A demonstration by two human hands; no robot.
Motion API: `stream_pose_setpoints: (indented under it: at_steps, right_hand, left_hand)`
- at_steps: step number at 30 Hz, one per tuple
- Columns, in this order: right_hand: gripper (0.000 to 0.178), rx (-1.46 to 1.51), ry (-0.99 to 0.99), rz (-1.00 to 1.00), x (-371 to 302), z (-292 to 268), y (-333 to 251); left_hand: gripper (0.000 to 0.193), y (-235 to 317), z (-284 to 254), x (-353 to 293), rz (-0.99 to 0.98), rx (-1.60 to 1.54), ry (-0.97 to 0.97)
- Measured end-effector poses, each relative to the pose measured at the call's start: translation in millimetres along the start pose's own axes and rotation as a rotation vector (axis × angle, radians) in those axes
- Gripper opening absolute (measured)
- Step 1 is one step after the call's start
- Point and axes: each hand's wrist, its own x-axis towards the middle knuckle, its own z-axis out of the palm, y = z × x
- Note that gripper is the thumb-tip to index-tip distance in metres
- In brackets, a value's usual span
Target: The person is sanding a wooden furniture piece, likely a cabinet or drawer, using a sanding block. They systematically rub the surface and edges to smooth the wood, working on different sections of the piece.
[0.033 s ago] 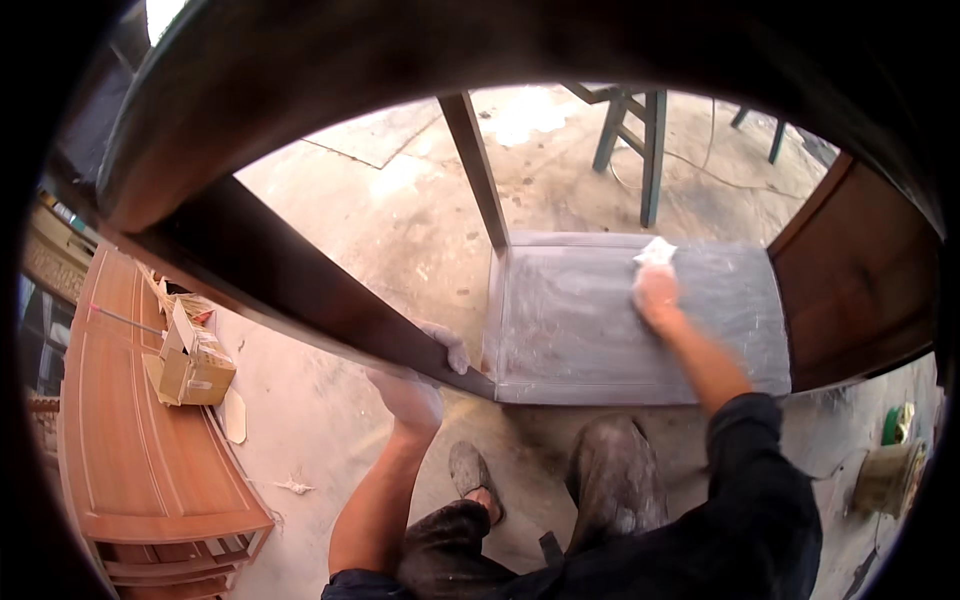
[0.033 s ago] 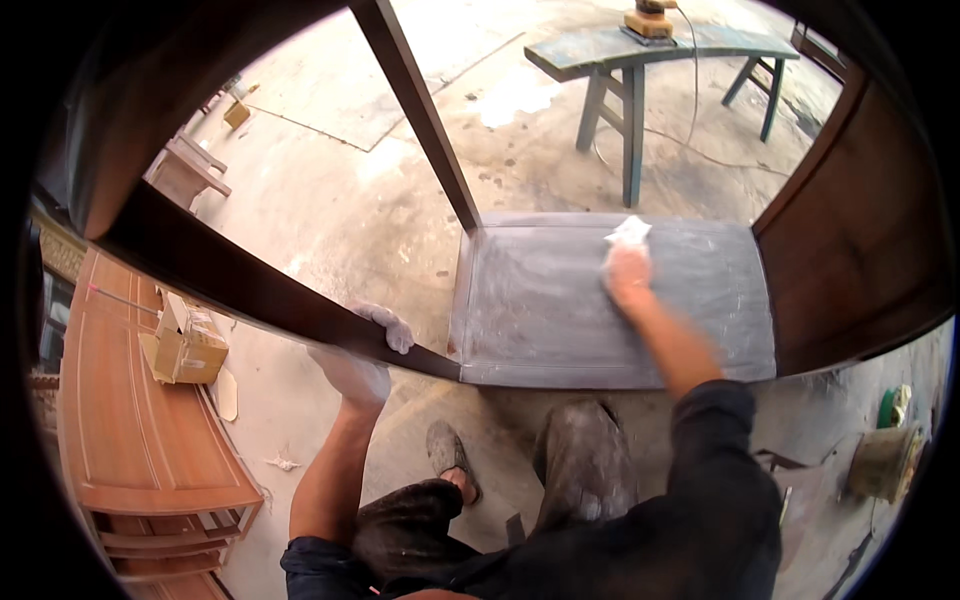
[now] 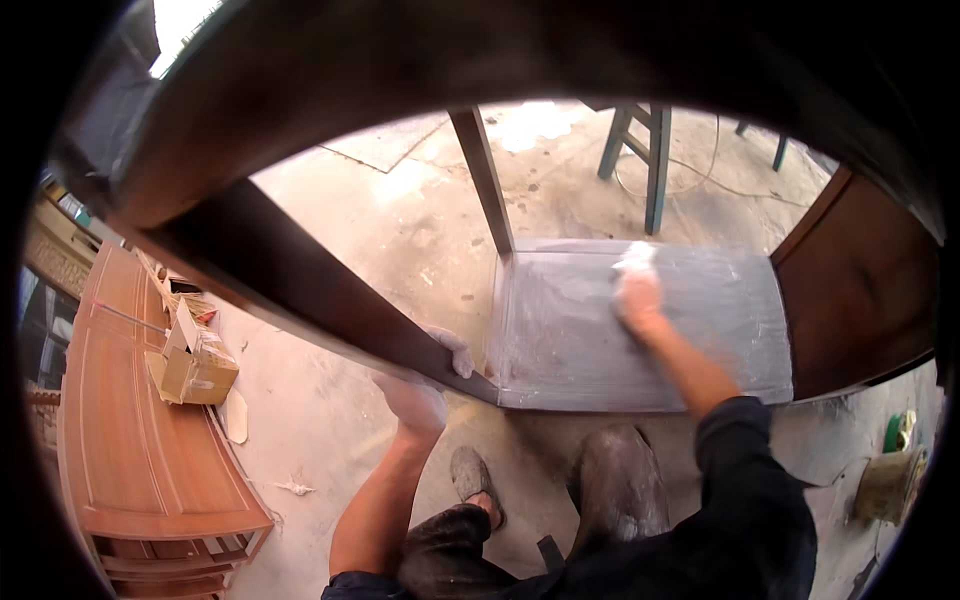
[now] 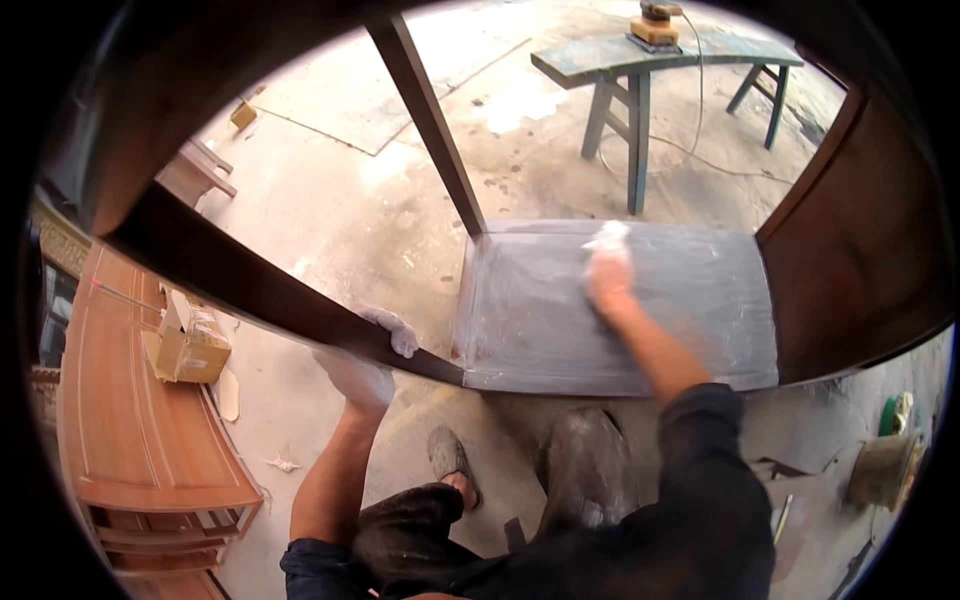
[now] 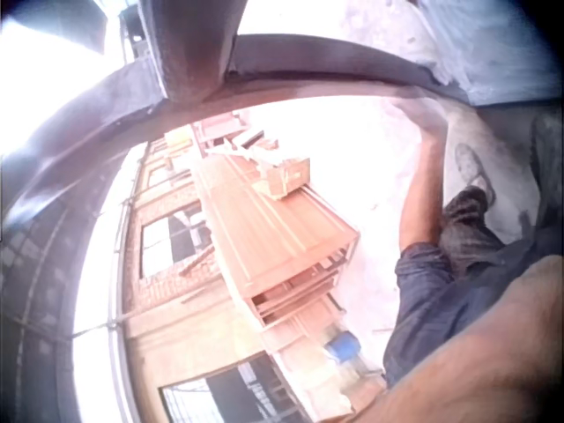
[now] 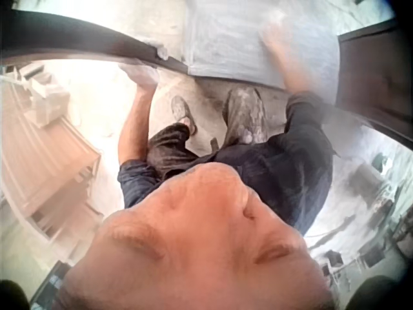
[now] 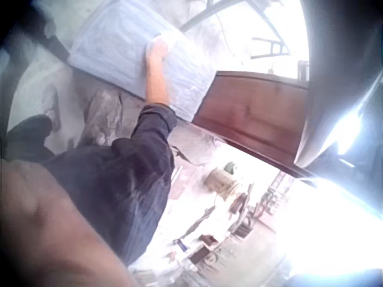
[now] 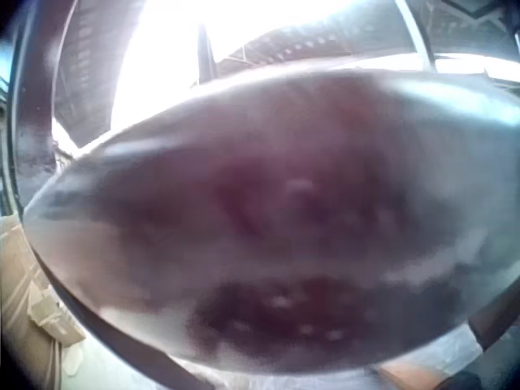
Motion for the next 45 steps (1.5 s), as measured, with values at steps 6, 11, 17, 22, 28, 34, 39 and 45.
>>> stream_pose_setpoints:
  at_steps: [6,11,17,22,28,34,39,45]
  right_hand:
    - [0.032,0.026,-0.393,-0.091,13,-12,1]
    - [0.025,-0.172,-0.229,0.467,2,-75,105]
    - [0.027,-0.195,0.161,-0.379,43,29,-15]
    - [0.034,-0.042,-0.069,-0.065,28,-22,30]
    - [0.044,-0.028,-0.336,-0.167,68,33,-59]
    - [0.047,0.081,-0.329,-0.073,52,19,-54]
    - [0.048,-0.020,-0.426,-0.203,85,60,-95]
    - [0.050,-0.064,-0.384,-0.347,85,50,-113]
  left_hand:
    - [0.067,2,1,-6,0.022,0.021,-0.003]
    - [0.060,-1,-12,-3,0.054,-0.025,-0.048]
    - [0.064,2,11,-4,0.002,0.013,-0.047]
    - [0.064,12,-2,-4,-0.035,0.034,-0.090]
    - [0.062,-1,15,1,0.030,-0.091,-0.121]
    - [0.071,9,-15,-7,-0.021,0.028,-0.099]
    - [0.066,-18,-3,-3,-0.019,-0.120,-0.133]
    - [0.075,-21,-18,-8,0.015,-0.187,-0.169]
